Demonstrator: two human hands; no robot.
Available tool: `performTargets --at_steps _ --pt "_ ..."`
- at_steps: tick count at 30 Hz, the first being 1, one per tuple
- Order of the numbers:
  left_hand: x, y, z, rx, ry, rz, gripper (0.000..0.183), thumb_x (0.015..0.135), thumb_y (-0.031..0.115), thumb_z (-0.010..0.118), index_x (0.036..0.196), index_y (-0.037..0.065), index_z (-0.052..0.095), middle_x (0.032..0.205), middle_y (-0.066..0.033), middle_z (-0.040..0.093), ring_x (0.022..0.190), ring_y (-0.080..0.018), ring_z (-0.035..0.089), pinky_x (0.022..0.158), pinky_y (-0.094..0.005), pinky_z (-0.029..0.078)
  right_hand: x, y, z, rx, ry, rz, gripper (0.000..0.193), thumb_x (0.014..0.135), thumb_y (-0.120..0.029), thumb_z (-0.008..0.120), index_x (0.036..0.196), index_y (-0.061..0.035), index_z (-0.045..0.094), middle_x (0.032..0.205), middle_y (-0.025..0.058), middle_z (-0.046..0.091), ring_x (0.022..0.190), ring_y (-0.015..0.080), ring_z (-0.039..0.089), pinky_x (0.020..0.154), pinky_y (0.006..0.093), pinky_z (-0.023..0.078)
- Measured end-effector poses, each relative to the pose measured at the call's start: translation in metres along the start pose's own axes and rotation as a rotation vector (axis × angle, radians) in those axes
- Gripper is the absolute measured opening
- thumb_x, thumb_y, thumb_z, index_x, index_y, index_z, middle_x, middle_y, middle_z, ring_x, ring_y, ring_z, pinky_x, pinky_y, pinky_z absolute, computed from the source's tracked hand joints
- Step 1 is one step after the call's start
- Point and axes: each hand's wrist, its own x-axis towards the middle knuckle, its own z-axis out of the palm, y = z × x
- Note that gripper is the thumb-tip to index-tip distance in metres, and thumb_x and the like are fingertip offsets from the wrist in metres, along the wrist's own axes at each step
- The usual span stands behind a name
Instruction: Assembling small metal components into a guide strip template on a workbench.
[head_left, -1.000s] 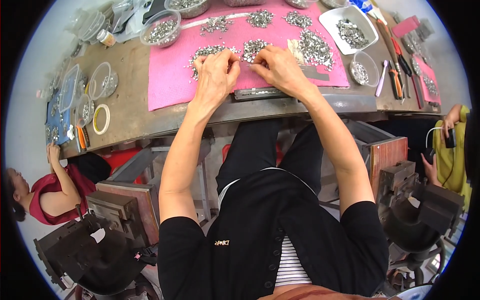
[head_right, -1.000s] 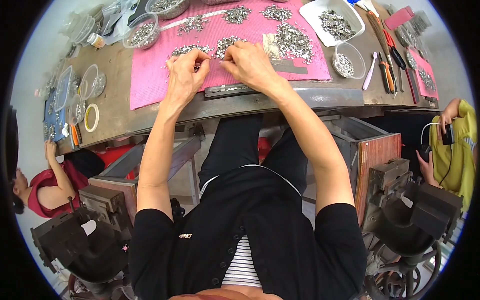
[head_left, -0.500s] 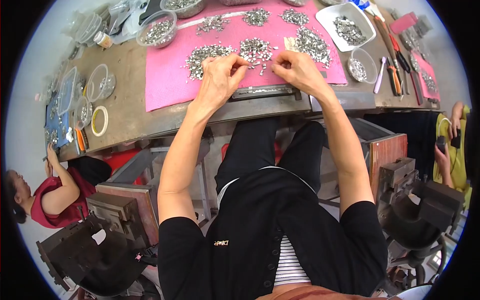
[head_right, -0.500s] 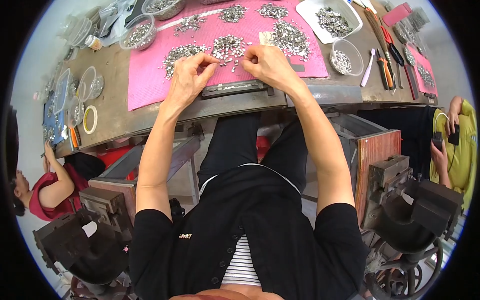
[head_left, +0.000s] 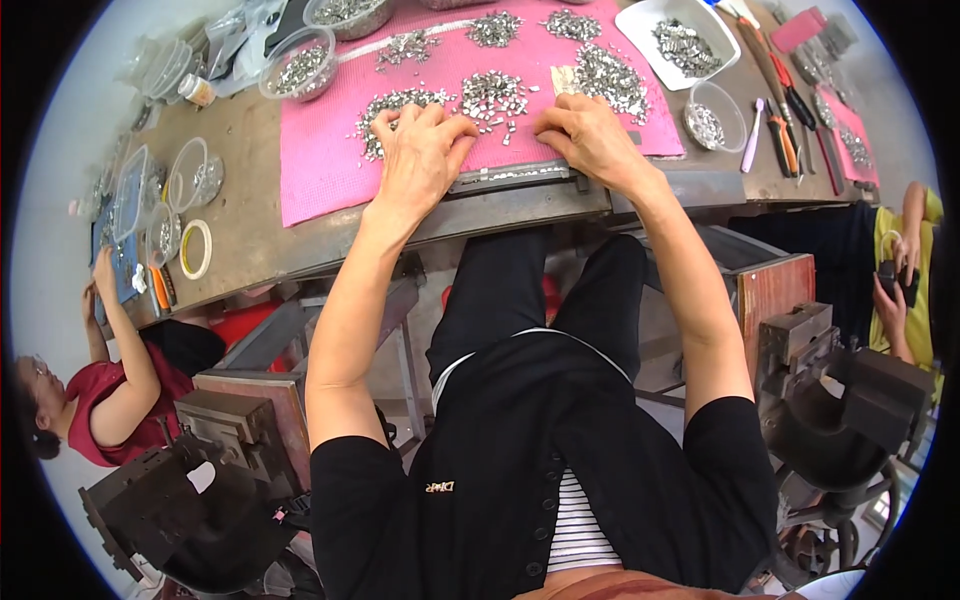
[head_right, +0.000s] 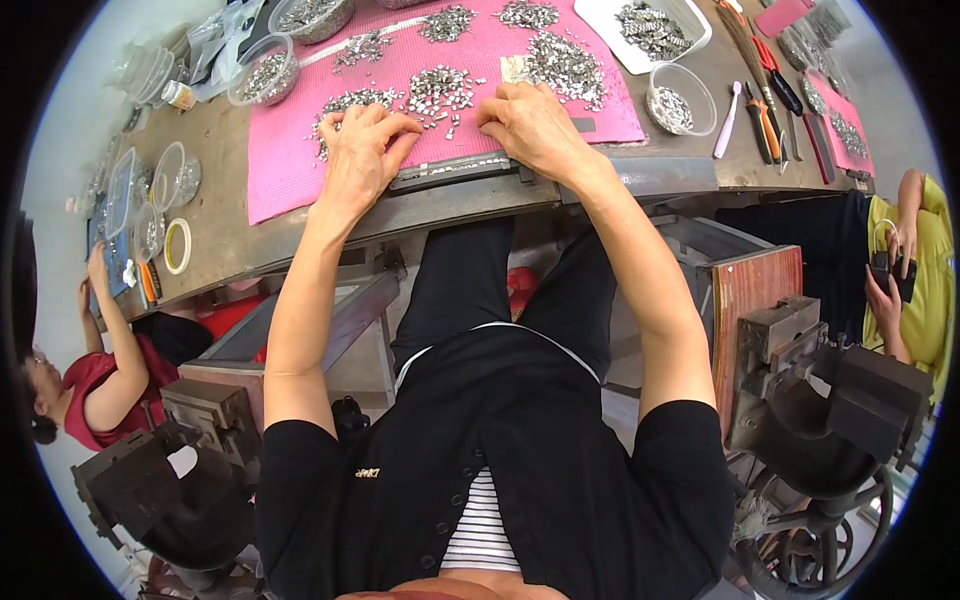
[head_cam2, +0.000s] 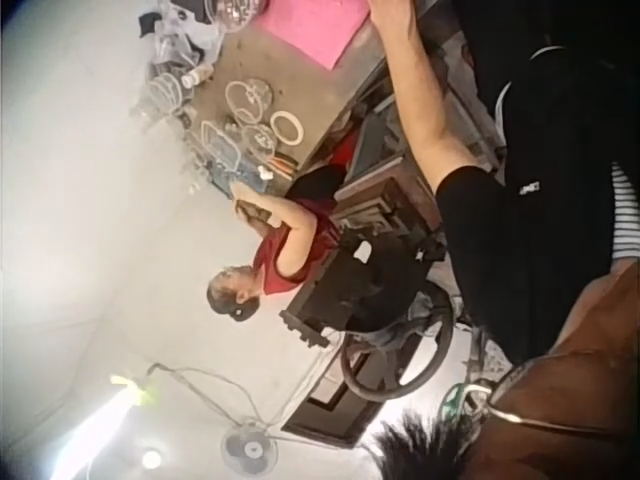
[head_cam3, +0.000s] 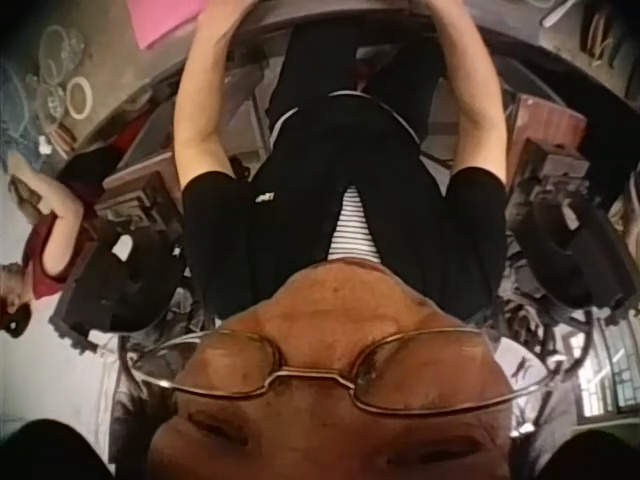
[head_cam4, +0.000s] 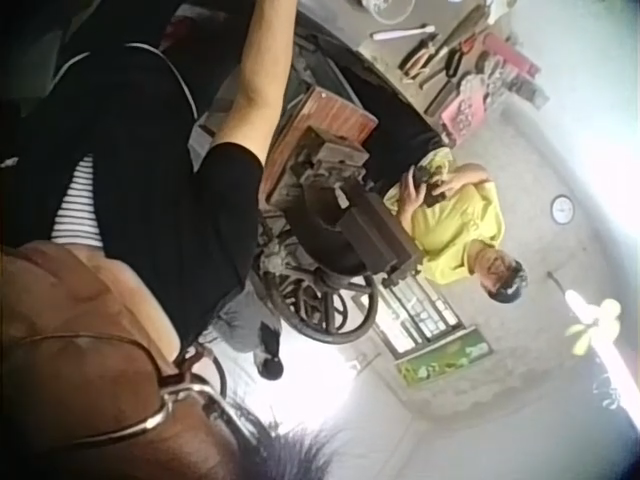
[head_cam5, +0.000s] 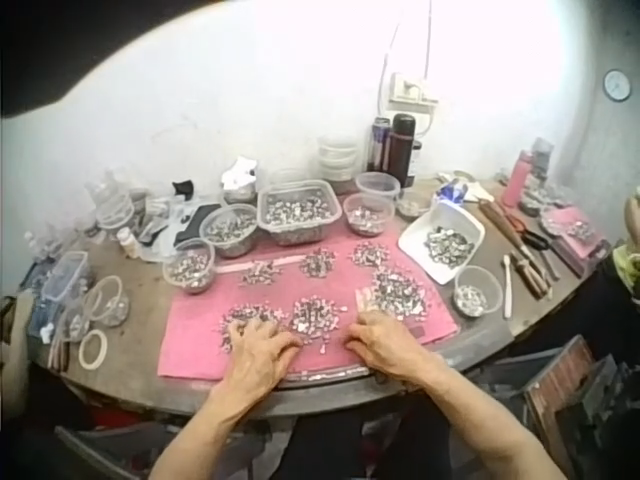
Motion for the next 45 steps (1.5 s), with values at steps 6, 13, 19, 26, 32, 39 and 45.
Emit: performTargets --at_steps 6,13,19,26,32,39,45 --pt "0.002 0.0 -0.001 0.058 -0.046 0.017 0.01 0.086 0.021 0.075 0.092 0.015 0.072 0.088 0.0005 0.065 0.095 -0.022 0.058 0.097 -0.0471 0.032 -0.005 -0.024 -0.011 0.363 0.004 0.29 0.012 0.091 -0.01 0.068 0.098 -0.0001 0.066 0.087 0.0126 0.068 0.081 0.0276 0.067 0.072 0.0377 0.051" --pt "0.0 0.015 -0.001 -0.11 -0.017 -0.03 0.007 0.09 0.011 0.069 0.094 0.007 0.065 0.087 -0.0056 0.065 0.087 -0.0234 0.06 0.091 -0.0442 0.04 -0.028 -0.055 0.018 0.379 0.237 0.212 0.009 0.084 -0.007 0.073 0.091 -0.0049 0.066 0.091 0.0072 0.064 0.089 0.0266 0.058 0.081 0.0384 0.045" --pt "-0.012 0.041 -0.002 -0.53 0.015 -0.163 0.007 0.094 0.004 0.063 0.098 -0.001 0.06 0.083 -0.0111 0.064 0.071 -0.0215 0.061 0.066 -0.0345 0.049 -0.03 -0.059 0.022 0.29 0.231 0.217 0.01 0.084 -0.008 0.074 0.091 -0.0066 0.067 0.09 0.0044 0.064 0.088 0.025 0.058 0.081 0.038 0.041" --pt "-0.026 0.057 0.005 -0.452 0.056 -0.145 0.007 0.093 0.006 0.065 0.098 0.003 0.061 0.089 -0.0088 0.065 0.085 -0.0267 0.059 0.081 -0.0389 0.044 -0.031 -0.06 0.025 0.244 0.289 0.196 0.011 0.083 -0.008 0.075 0.091 -0.0074 0.067 0.09 0.0042 0.064 0.088 0.0247 0.059 0.081 0.038 0.041" --pt "-0.026 0.056 0.014 -0.411 0.104 -0.084 0.011 0.088 0.005 0.067 0.097 0.004 0.061 0.088 -0.0096 0.062 0.085 -0.0297 0.058 0.083 -0.0414 0.041 -0.03 -0.057 0.021 0.158 0.25 0.137 0.012 0.082 -0.006 0.075 0.092 -0.0062 0.068 0.094 0.0048 0.066 0.09 0.024 0.062 0.085 0.0377 0.042" --pt "-0.028 0.059 0.014 -0.391 0.118 -0.056 0.011 0.087 0.005 0.068 0.096 0.004 0.061 0.089 -0.0105 0.062 0.085 -0.0315 0.058 0.082 -0.0429 0.043 -0.03 -0.058 0.018 0.075 0.258 0.025 0.015 0.081 -0.005 0.074 0.094 -0.0066 0.068 0.095 0.0054 0.065 0.09 0.0247 0.062 0.087 0.0374 0.043" --pt "-0.028 0.058 0.014 -0.429 0.088 -0.072 0.012 0.086 0.004 0.069 0.095 0.003 0.061 0.089 -0.0113 0.063 0.085 -0.0319 0.058 0.079 -0.0425 0.044 -0.038 -0.05 0.008 0.173 0.243 0.039 0.015 0.082 -0.007 0.073 0.097 -0.0075 0.07 0.096 0.0049 0.067 0.092 0.0245 0.063 0.088 0.0378 0.043"
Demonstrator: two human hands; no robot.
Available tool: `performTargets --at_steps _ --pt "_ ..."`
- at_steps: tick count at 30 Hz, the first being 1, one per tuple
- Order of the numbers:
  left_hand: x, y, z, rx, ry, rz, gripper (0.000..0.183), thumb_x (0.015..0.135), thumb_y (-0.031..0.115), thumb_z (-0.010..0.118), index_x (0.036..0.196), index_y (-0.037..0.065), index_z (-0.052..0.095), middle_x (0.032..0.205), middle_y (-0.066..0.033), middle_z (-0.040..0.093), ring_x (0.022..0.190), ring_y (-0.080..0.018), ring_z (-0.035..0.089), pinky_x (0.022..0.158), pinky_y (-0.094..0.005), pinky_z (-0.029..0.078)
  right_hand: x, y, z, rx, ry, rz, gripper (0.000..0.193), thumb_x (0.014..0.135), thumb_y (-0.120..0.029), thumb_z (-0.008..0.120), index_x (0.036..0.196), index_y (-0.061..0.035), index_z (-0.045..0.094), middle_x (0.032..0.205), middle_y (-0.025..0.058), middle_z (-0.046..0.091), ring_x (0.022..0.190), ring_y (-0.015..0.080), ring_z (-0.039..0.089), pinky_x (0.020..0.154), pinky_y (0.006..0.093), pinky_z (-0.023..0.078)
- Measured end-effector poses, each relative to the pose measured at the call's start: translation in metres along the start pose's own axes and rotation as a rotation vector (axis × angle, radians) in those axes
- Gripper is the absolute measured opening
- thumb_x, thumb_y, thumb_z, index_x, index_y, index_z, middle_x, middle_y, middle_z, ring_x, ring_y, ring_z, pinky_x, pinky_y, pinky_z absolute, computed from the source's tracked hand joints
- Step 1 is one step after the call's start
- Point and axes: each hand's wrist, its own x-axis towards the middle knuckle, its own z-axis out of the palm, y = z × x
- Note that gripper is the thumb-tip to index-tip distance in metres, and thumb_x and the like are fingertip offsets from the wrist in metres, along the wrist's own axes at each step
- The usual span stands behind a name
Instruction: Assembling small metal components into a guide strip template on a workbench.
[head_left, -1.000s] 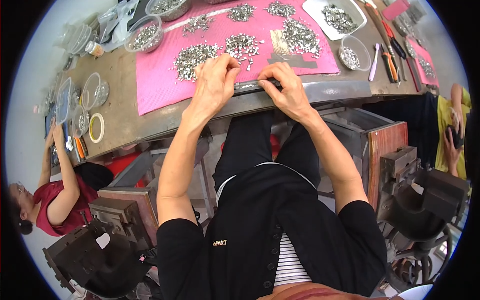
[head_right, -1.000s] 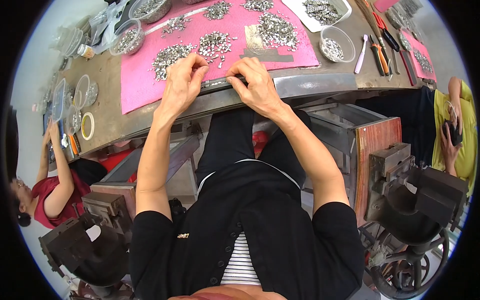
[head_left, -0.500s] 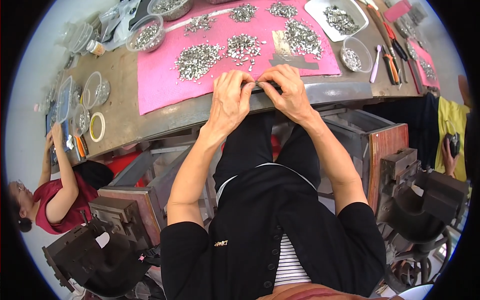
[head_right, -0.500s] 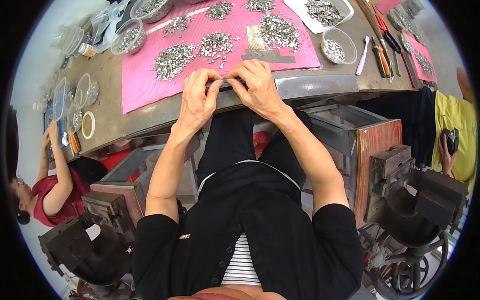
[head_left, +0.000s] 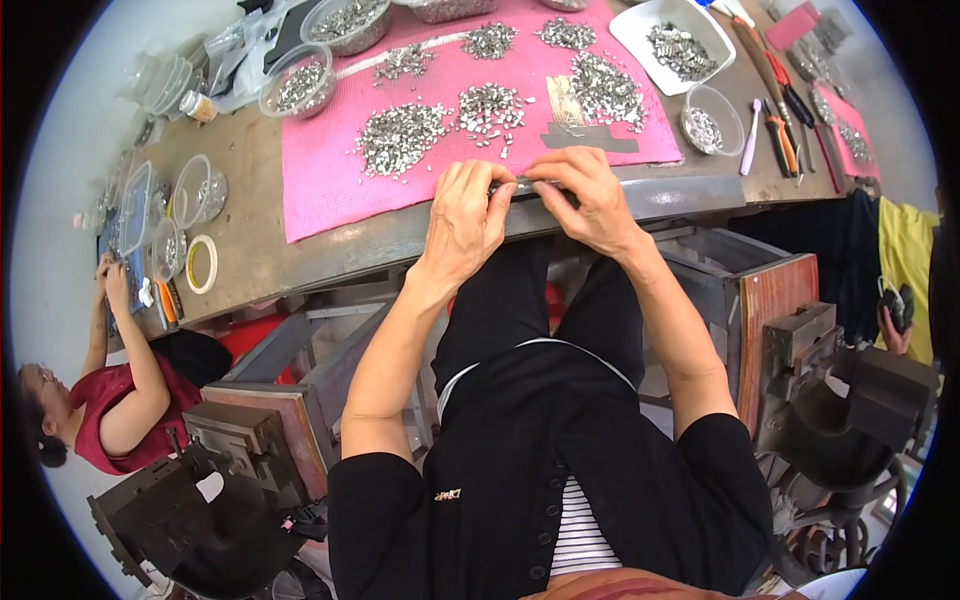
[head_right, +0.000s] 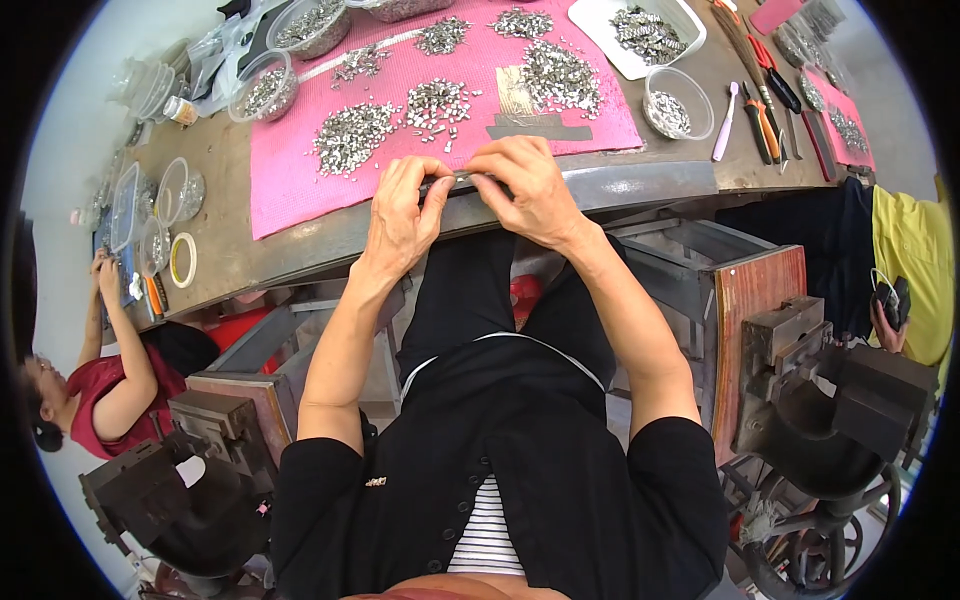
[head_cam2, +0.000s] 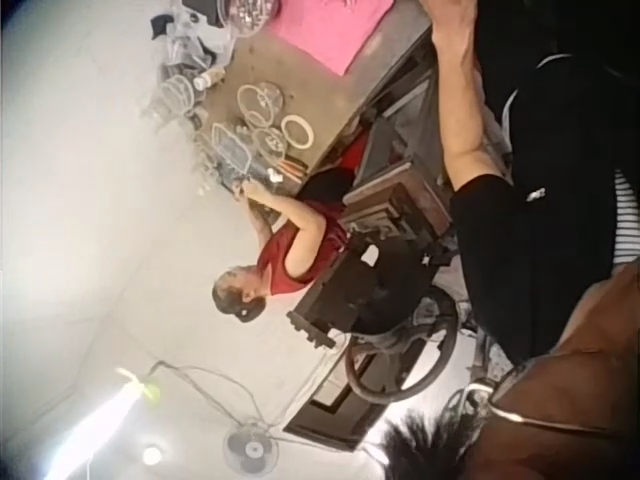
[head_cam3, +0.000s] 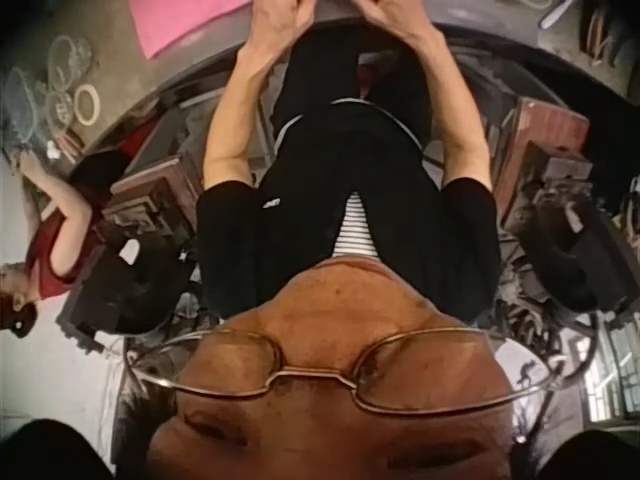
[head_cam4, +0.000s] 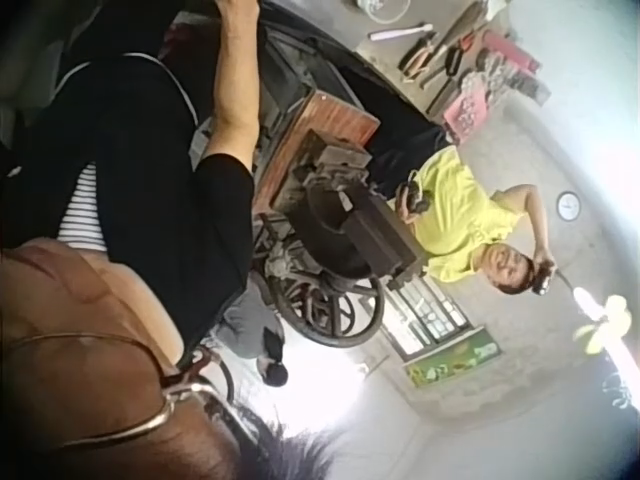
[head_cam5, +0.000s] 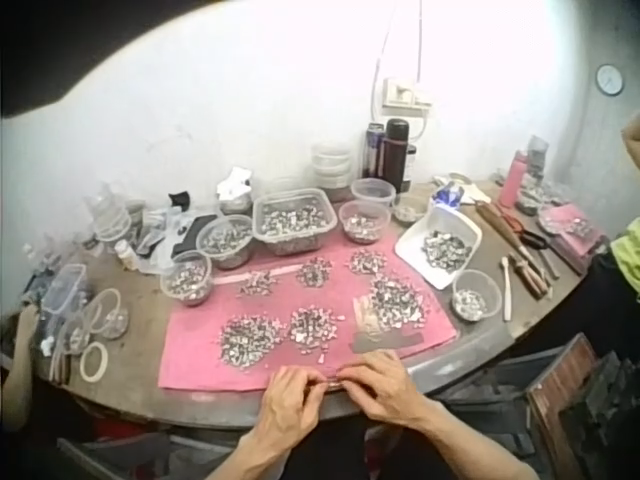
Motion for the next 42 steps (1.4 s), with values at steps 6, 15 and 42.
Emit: performTargets --at_steps 6,15,42 --pt "0.002 0.002 -0.001 -0.015 -0.01 -0.022 0.011 0.086 0.003 0.069 0.094 0.003 0.061 0.088 -0.0123 0.063 0.086 -0.0321 0.059 0.081 -0.0428 0.045 -0.01 0.013 0.0 0.21 0.156 0.363 0.011 0.087 -0.005 0.07 0.098 -0.0052 0.074 0.089 0.0074 0.069 0.08 0.02 0.065 0.073 0.0321 0.05" --pt "-0.002 -0.005 0.004 0.098 0.05 0.106 0.013 0.086 0.002 0.07 0.095 0.002 0.062 0.089 -0.0114 0.066 0.085 -0.0303 0.064 0.092 -0.0467 0.051 -0.012 0.016 0.002 0.318 0.184 0.433 0.011 0.091 -0.005 0.068 0.1 -0.0035 0.074 0.088 0.007 0.069 0.079 0.0165 0.065 0.072 0.0291 0.05" --pt "0.069 -0.06 -0.029 0.399 -0.214 0.152 0.016 0.085 0.027 0.075 0.089 0.011 0.071 0.089 -0.0045 0.066 0.095 -0.0265 0.061 0.096 -0.0502 0.034 -0.015 0.023 -0.007 0.484 0.14 0.511 0.014 0.092 -0.008 0.07 0.105 -0.0023 0.073 0.093 0.0059 0.071 0.086 0.0133 0.065 0.078 0.0279 0.05"
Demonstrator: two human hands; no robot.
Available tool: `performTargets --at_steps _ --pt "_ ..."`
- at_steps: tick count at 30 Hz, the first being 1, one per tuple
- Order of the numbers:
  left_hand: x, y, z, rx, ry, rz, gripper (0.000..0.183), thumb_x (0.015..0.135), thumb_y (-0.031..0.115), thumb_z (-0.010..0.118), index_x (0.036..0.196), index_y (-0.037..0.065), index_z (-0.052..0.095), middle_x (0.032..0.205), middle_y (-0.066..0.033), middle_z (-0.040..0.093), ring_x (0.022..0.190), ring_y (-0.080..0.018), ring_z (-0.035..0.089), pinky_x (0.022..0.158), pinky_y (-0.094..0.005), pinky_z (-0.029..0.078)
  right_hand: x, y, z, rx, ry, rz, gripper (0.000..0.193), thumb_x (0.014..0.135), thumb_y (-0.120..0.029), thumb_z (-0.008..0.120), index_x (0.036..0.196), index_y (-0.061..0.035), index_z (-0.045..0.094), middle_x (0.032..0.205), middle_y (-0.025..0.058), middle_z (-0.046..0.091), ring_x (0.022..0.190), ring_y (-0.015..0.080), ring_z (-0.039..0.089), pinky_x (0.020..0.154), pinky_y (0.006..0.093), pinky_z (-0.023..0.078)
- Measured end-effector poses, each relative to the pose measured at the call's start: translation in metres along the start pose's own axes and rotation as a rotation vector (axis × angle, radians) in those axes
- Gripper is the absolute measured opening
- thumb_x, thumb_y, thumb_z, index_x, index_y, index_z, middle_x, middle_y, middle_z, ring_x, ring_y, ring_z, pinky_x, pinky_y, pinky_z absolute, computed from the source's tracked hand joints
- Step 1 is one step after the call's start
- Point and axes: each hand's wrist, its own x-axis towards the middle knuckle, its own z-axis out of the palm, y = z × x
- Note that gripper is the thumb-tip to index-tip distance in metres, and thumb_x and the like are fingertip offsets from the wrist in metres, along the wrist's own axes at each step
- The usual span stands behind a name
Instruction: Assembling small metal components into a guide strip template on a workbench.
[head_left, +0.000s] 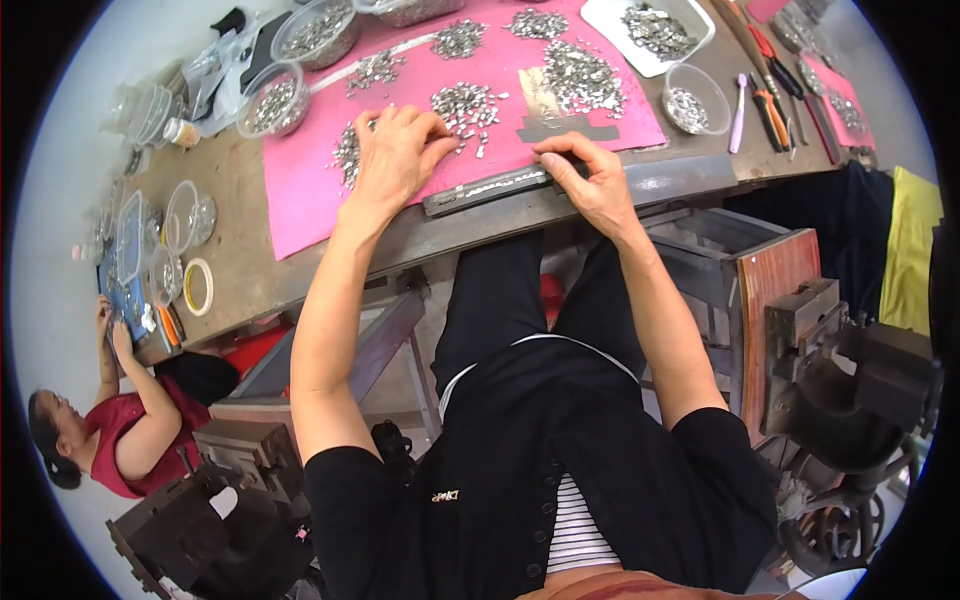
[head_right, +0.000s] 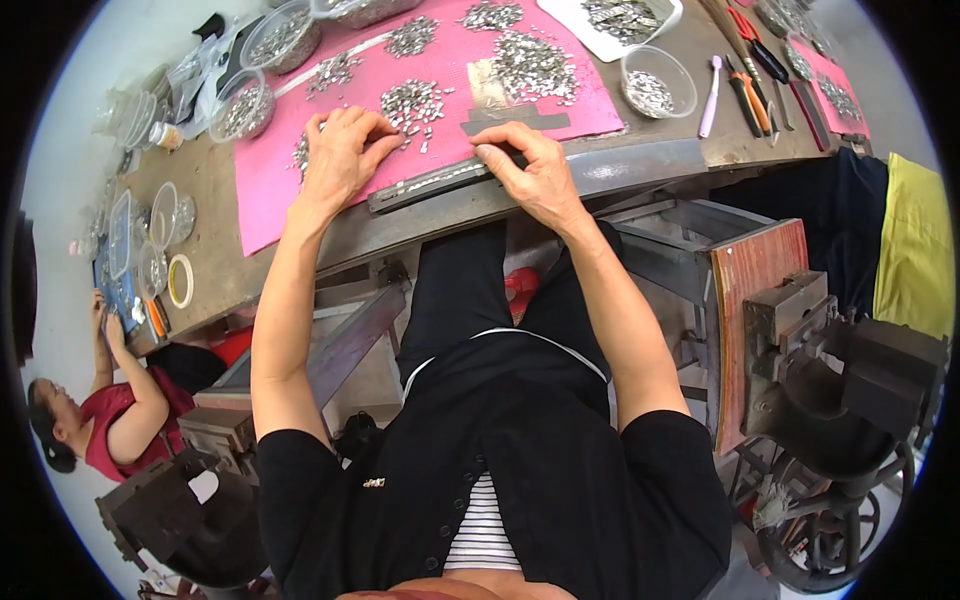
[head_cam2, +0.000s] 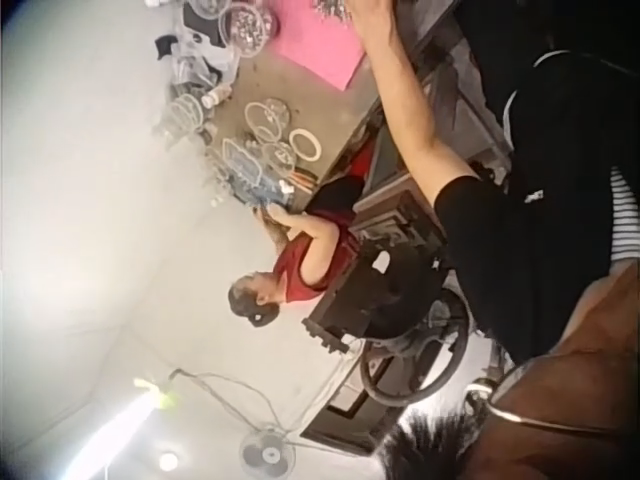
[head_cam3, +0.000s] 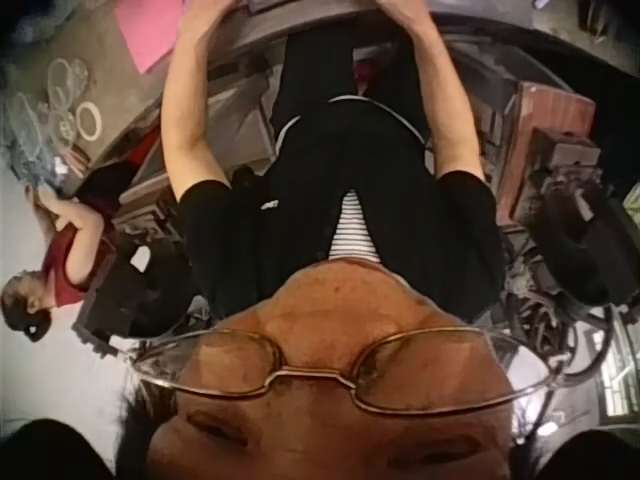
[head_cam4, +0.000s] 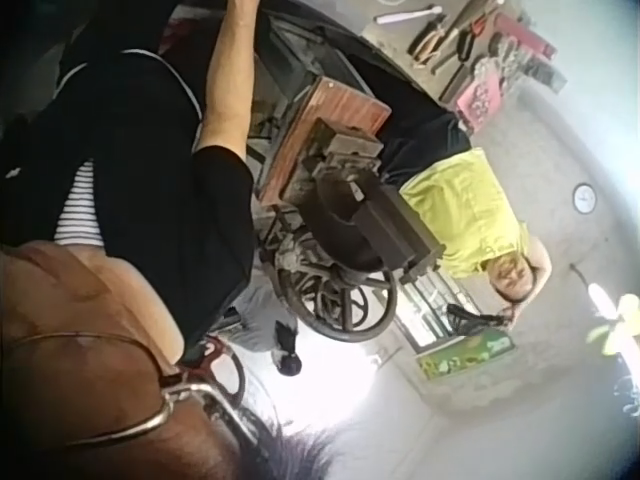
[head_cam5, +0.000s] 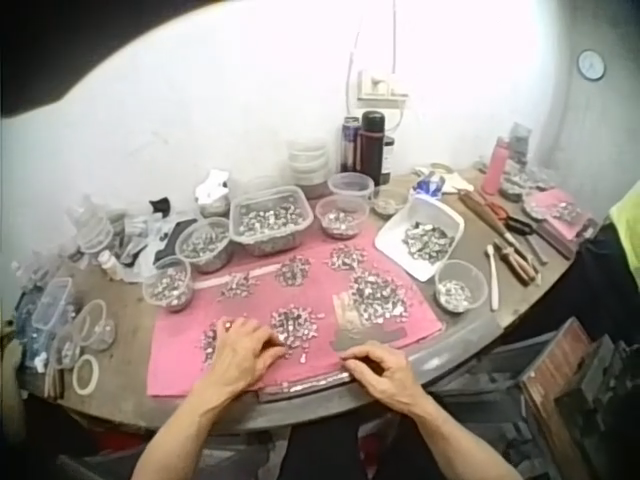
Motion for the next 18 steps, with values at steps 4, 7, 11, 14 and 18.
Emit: performTargets --at_steps 4,7,11,14,18 --pt "0.002 -0.003 -0.001 0.058 -0.06 -0.036 0.014 0.087 0.025 0.072 0.089 0.011 0.068 0.088 -0.0062 0.064 0.095 -0.028 0.061 0.097 -0.0499 0.036 -0.002 -0.005 0.004 -0.034 0.039 -0.017 0.009 0.092 -0.01 0.068 0.098 -0.004 0.072 0.09 0.0073 0.068 0.084 0.0157 0.065 0.075 0.031 0.052" --pt "-0.004 -0.008 0.005 0.06 -0.093 -0.038 0.01 0.087 0.017 0.069 0.089 0.009 0.064 0.088 -0.009 0.063 0.093 -0.0298 0.059 0.101 -0.0494 0.035 -0.004 0.005 0.009 -0.064 0.059 -0.115 0.01 0.089 -0.01 0.07 0.097 -0.0037 0.071 0.089 0.0111 0.069 0.083 0.0238 0.067 0.075 0.0358 0.053" --pt "-0.022 -0.016 0.005 0.111 0.034 0.028 0.008 0.09 0.014 0.066 0.091 0.007 0.063 0.091 -0.0117 0.062 0.094 -0.0306 0.058 0.105 -0.0513 0.033 -0.006 0.015 0.024 -0.069 0.028 -0.175 0.013 0.094 -0.013 0.067 0.102 -0.0045 0.071 0.094 0.0088 0.069 0.089 0.0235 0.066 0.08 0.036 0.051" --pt "-0.016 -0.012 0.017 0.098 0.084 0.07 0.005 0.09 0.013 0.066 0.092 0.008 0.065 0.089 -0.0086 0.062 0.093 -0.0291 0.058 0.106 -0.0511 0.033 -0.007 0.009 0.014 -0.074 0.024 -0.127 0.014 0.094 -0.014 0.066 0.102 -0.0037 0.07 0.093 0.0092 0.069 0.09 0.0242 0.066 0.08 0.0364 0.05" --pt "-0.01 -0.01 0.016 0.071 0.089 0.104 0.007 0.086 0.013 0.07 0.092 0.01 0.068 0.089 -0.0064 0.062 0.093 -0.0272 0.058 0.104 -0.0497 0.033 -0.002 0.009 0.012 -0.075 0.064 -0.169 0.014 0.091 -0.013 0.066 0.099 -0.0009 0.069 0.093 0.0121 0.07 0.085 0.0245 0.067 0.076 0.0366 0.051"
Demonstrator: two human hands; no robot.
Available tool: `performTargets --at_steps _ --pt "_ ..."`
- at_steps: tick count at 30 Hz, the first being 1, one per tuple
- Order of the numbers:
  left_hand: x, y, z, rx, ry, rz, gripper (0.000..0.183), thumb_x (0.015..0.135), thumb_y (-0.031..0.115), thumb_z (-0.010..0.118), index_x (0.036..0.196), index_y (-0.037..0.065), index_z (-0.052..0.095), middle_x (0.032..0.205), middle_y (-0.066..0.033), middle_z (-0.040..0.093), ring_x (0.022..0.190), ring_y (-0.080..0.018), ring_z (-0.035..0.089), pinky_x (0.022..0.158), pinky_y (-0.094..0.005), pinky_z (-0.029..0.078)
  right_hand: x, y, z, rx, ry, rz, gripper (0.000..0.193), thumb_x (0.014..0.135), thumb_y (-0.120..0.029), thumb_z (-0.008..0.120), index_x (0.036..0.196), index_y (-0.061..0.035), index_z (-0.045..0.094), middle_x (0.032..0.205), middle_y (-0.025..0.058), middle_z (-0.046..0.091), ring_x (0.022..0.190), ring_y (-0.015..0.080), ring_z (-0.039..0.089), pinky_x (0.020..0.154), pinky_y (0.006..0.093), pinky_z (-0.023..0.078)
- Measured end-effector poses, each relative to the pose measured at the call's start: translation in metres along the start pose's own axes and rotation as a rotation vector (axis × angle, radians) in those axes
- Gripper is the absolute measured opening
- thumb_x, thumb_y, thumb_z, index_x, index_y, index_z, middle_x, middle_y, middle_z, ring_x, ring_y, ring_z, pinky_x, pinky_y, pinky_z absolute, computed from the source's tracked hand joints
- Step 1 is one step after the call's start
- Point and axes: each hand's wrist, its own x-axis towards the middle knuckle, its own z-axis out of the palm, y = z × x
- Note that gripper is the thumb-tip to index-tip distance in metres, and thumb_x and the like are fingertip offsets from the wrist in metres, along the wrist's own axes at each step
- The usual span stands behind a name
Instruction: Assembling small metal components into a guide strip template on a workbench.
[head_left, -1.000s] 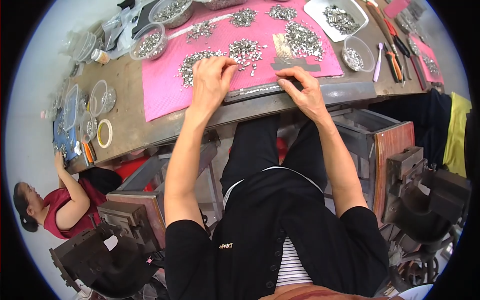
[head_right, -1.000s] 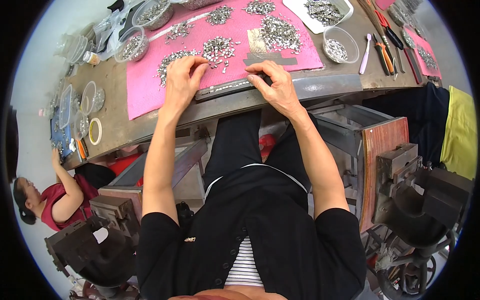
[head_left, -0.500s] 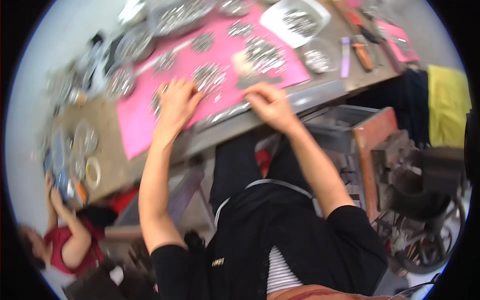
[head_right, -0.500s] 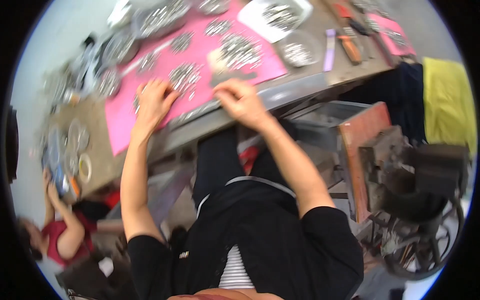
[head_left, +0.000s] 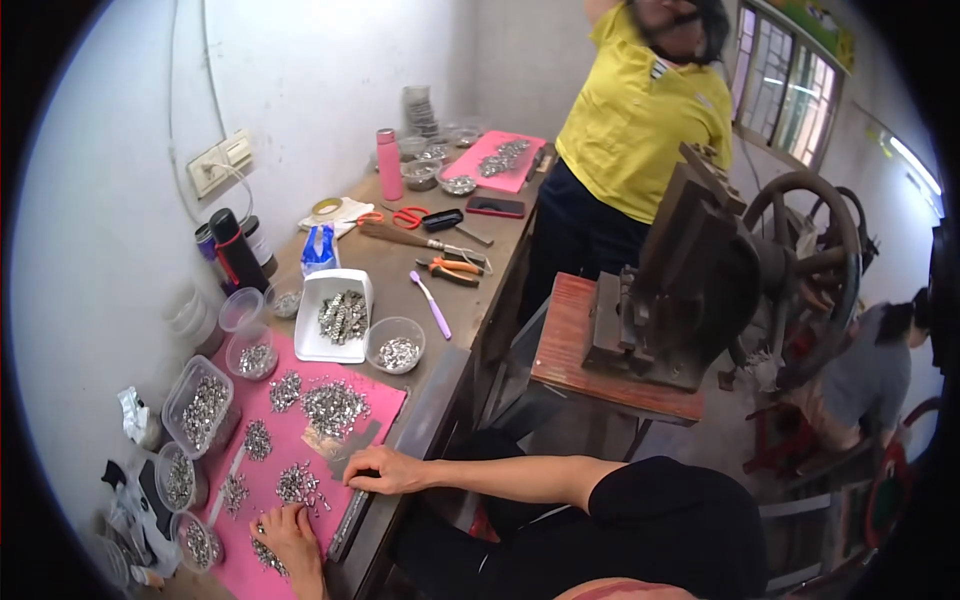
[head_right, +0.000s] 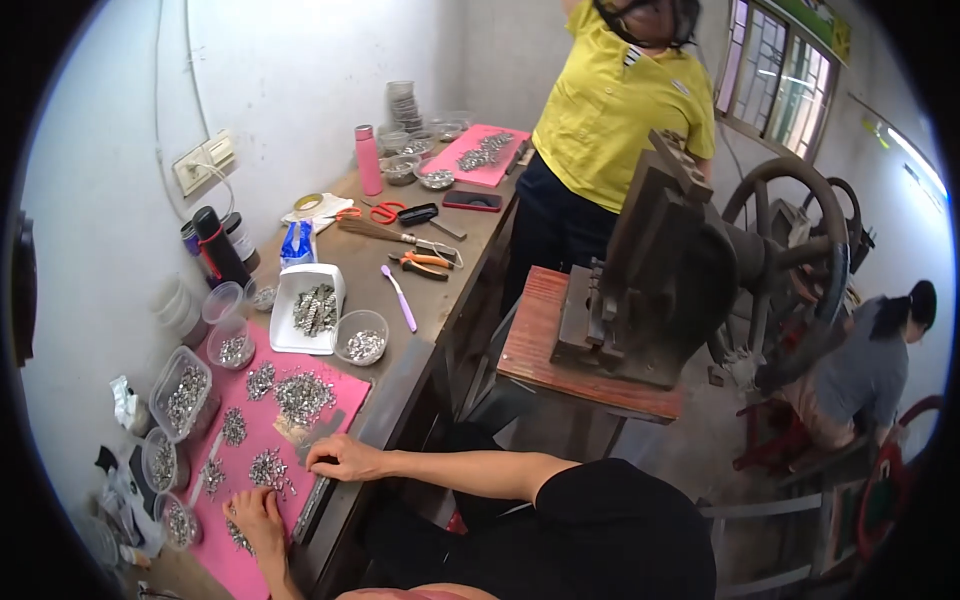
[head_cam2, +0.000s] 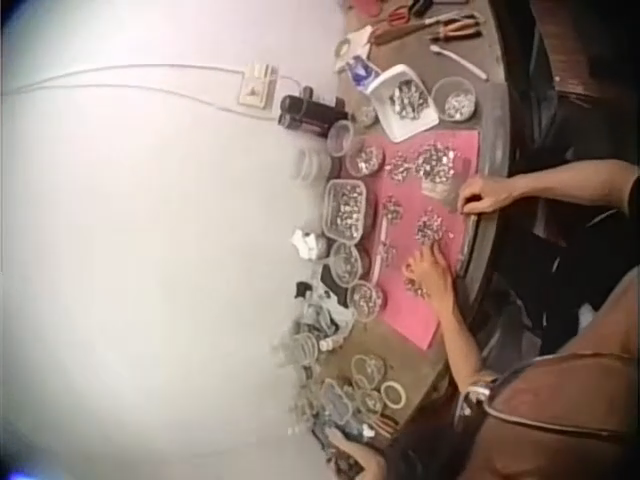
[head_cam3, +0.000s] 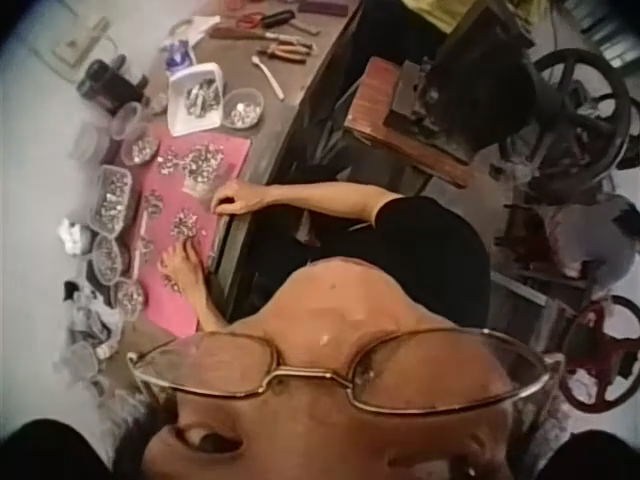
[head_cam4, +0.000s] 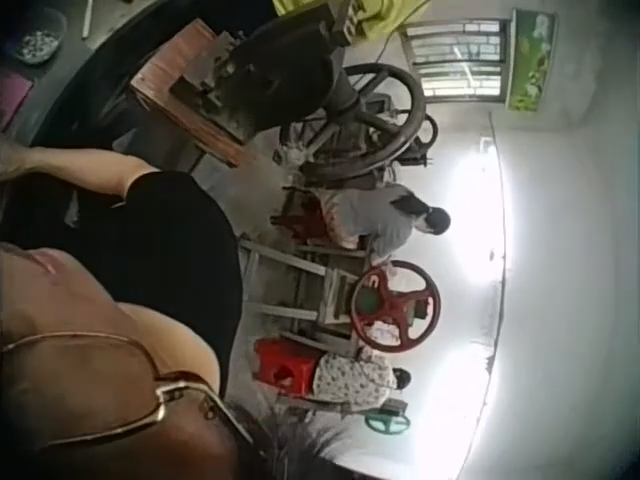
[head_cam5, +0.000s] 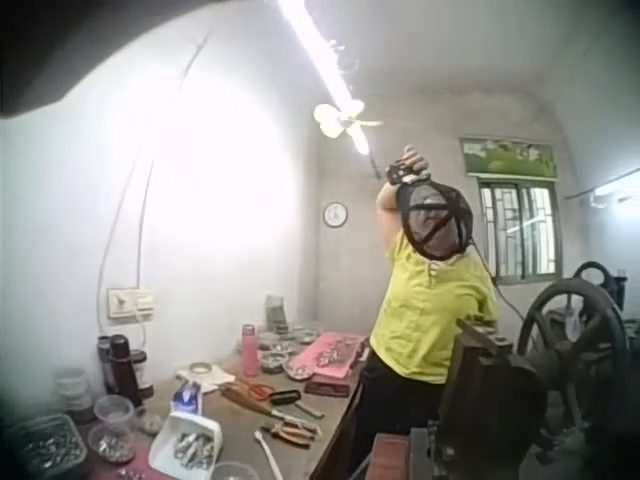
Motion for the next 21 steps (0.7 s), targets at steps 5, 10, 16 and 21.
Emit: performTargets --at_steps 5,10,16,21 --pt "-0.001 -0.007 0.002 -0.085 -0.014 -0.061 0.007 0.087 0.014 0.07 0.091 0.009 0.068 0.088 -0.0065 0.062 0.092 -0.027 0.058 0.103 -0.0486 0.033 0.001 -0.003 0.004 -0.005 0.009 -0.004 0.014 0.091 -0.013 0.065 0.097 -0.0013 0.069 0.091 0.0114 0.07 0.085 0.0249 0.067 0.075 0.0359 0.05" --pt "-0.013 -0.009 -0.004 -0.086 -0.037 -0.142 0.007 0.087 0.014 0.07 0.089 0.008 0.067 0.088 -0.0065 0.063 0.093 -0.0264 0.058 0.104 -0.0484 0.031 -0.003 -0.007 0.009 -0.005 -0.037 0.04 0.013 0.093 -0.013 0.065 0.098 -0.0026 0.07 0.093 0.0088 0.071 0.091 0.0254 0.067 0.081 0.0372 0.051" --pt "-0.002 0.032 -0.032 -0.506 -0.071 -0.36 0.014 0.1 0.013 0.062 0.101 -0.001 0.067 0.089 -0.0113 0.069 0.084 -0.0195 0.064 0.077 -0.0346 0.05 -0.005 0.008 0.01 0.068 0.018 0.084 0.015 0.093 -0.016 0.07 0.102 -0.0048 0.071 0.088 0.0066 0.069 0.083 0.016 0.066 0.074 0.0318 0.054" --pt "0.006 0.087 -0.024 -0.685 0.081 -0.386 0.009 0.094 0.008 0.065 0.099 0.0 0.066 0.088 -0.013 0.068 0.08 -0.0241 0.066 0.073 -0.0339 0.051 0.005 -0.007 -0.012 0.017 0.038 0.108 0.012 0.094 -0.01 0.068 0.101 -0.0016 0.073 0.088 0.0032 0.071 0.083 0.0078 0.063 0.073 0.0248 0.05"
